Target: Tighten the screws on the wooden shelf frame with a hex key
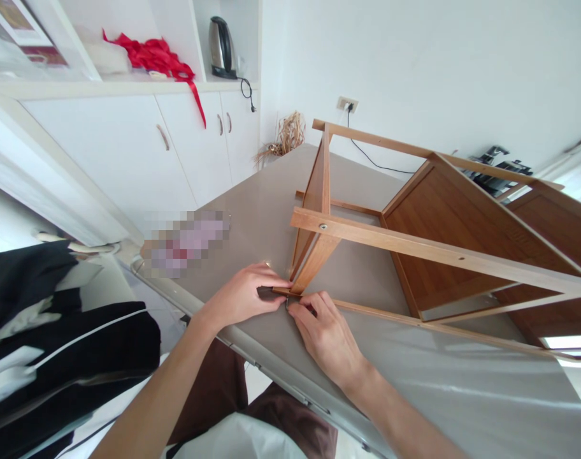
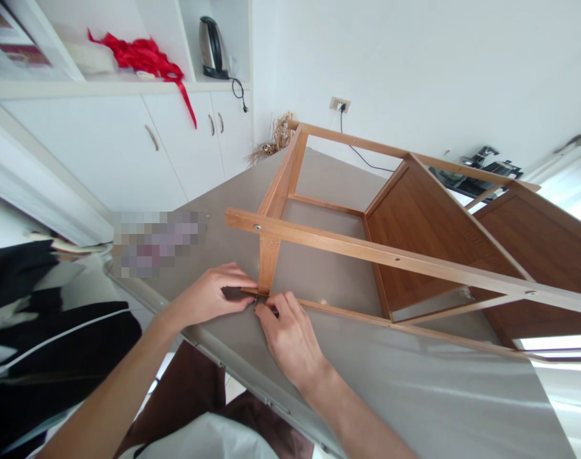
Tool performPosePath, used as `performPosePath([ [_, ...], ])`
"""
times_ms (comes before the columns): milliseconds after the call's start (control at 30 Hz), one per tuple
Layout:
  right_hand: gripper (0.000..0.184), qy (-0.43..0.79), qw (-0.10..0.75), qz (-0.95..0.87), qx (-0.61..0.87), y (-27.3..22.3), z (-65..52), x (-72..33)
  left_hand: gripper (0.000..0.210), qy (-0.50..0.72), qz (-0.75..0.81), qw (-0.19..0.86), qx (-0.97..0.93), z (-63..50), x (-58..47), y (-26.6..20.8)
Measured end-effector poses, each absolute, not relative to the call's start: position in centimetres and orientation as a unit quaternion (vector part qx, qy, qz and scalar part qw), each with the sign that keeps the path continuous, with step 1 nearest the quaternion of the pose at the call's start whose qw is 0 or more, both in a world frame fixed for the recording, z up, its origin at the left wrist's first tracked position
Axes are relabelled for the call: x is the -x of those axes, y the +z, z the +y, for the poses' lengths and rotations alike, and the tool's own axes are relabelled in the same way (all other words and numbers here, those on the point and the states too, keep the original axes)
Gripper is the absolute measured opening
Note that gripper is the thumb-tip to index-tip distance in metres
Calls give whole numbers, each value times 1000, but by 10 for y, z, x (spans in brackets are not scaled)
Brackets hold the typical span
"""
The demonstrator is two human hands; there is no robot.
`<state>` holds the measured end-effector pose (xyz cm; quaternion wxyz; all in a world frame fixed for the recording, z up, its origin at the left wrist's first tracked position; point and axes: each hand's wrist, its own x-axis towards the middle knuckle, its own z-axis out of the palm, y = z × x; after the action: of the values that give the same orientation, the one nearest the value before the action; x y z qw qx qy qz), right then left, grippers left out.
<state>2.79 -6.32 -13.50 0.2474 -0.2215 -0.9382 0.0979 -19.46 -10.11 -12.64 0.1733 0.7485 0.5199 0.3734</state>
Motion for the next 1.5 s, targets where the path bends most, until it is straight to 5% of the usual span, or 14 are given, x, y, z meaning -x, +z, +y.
performPosePath([
  [1500, 12, 175, 301, -907, 237, -140, -62, -25, 25, 368, 524, 166, -750, -101, 194, -125],
])
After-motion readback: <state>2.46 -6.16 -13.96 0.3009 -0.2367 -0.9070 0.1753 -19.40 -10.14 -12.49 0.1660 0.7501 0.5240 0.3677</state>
